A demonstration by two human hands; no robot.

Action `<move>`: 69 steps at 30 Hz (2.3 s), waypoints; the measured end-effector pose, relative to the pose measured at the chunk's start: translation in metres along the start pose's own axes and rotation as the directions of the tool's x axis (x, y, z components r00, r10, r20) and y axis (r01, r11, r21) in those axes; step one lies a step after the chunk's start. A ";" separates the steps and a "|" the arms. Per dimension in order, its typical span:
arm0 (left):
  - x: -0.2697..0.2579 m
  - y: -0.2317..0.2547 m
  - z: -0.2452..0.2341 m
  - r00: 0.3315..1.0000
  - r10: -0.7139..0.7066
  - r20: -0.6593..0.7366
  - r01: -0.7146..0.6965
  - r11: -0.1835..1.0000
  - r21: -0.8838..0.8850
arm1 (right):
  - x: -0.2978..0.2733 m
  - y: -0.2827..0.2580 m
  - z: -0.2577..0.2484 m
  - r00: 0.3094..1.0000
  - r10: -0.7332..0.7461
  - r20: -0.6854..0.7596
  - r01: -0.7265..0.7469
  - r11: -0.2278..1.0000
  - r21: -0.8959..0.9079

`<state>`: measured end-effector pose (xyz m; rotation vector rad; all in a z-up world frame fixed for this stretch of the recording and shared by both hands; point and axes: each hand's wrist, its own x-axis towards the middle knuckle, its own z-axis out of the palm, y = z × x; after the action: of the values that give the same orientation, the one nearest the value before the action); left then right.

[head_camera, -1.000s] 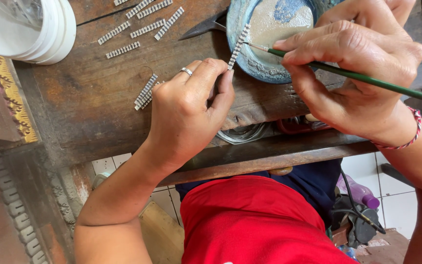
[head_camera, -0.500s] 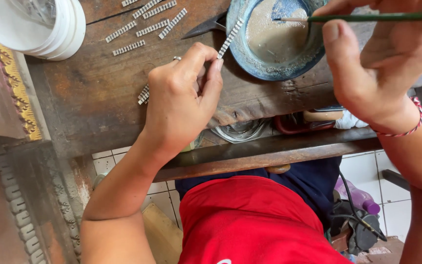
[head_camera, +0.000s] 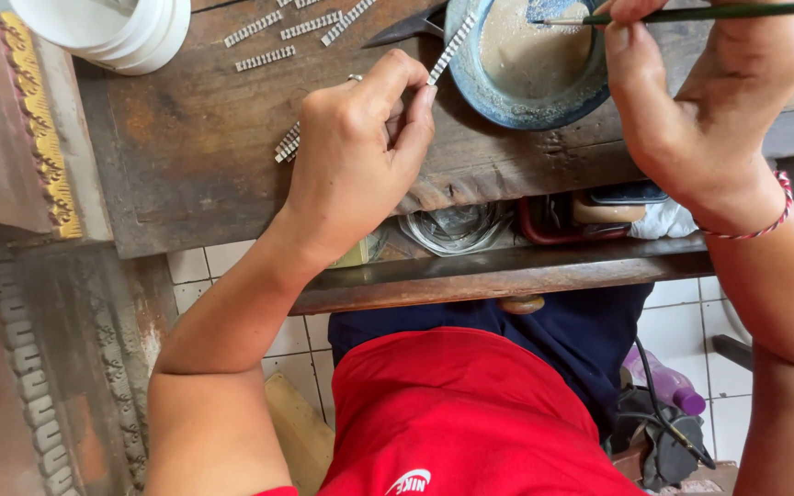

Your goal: Using a fine brush to apply a liquid coating, likely flux or adhesive, to small metal jewelry components on a workbench.

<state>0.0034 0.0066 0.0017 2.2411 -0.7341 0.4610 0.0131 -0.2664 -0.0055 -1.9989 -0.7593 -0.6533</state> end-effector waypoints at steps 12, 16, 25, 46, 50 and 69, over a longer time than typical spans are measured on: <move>0.001 -0.001 0.001 0.997 -0.080 0.009 0.079 0.997 0.006 | 0.031 -0.033 0.005 0.945 -0.272 0.181 0.294 0.950 -0.109; 0.001 0.000 0.000 0.995 -0.087 0.041 0.086 0.996 0.014 | 0.029 -0.031 0.004 0.942 -0.250 0.225 0.282 0.951 -0.123; 0.001 0.000 0.000 0.994 -0.104 0.042 0.103 0.994 0.022 | 0.029 -0.030 0.003 0.961 -0.177 0.211 0.211 0.966 -0.149; 0.002 0.002 -0.001 0.997 -0.077 0.028 0.076 0.996 0.036 | 0.031 -0.031 0.004 0.957 -0.139 0.255 0.181 0.973 -0.146; 0.003 0.002 -0.003 0.997 -0.069 0.047 0.067 0.997 0.037 | 0.011 -0.013 0.009 0.998 0.044 0.053 -0.053 0.982 0.182; 0.002 0.004 -0.003 0.993 -0.084 0.084 0.074 0.991 0.114 | 0.011 -0.003 0.004 0.963 0.250 0.099 -0.263 0.952 0.157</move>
<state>0.0024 0.0056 0.0065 2.3979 -0.6768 0.3733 0.0188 -0.2583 0.0018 -1.9321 -0.5659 -0.3478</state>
